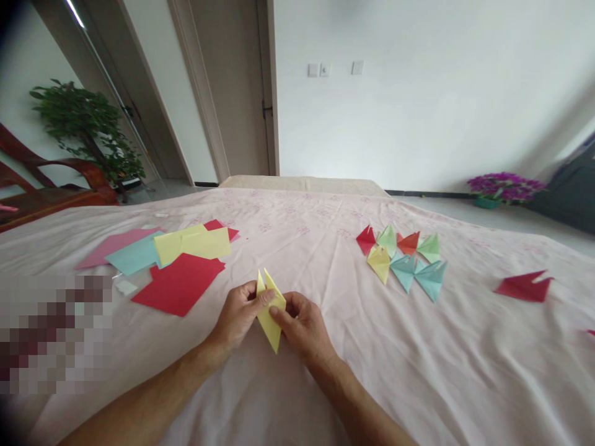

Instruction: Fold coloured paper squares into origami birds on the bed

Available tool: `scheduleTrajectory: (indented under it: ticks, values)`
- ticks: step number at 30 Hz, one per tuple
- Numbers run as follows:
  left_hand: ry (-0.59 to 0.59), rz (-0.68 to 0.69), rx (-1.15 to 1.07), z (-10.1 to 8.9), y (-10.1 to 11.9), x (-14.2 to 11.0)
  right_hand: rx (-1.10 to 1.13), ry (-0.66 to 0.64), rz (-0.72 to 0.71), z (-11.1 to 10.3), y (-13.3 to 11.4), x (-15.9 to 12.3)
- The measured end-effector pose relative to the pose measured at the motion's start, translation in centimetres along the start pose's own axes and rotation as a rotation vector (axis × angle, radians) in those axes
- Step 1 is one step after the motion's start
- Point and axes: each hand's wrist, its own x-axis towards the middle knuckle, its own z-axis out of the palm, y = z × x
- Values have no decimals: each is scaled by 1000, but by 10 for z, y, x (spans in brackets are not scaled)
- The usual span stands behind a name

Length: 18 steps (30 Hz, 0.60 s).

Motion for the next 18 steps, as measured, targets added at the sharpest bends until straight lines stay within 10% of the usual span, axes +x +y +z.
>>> scheduleTrajectory:
  ticks: [14, 18]
  values:
    - [180, 57, 294, -2, -3, 10, -132, -165, 217, -1, -13, -7]
    - [151, 50, 454, -7, -11, 19, -371, 133, -186, -21, -20, -4]
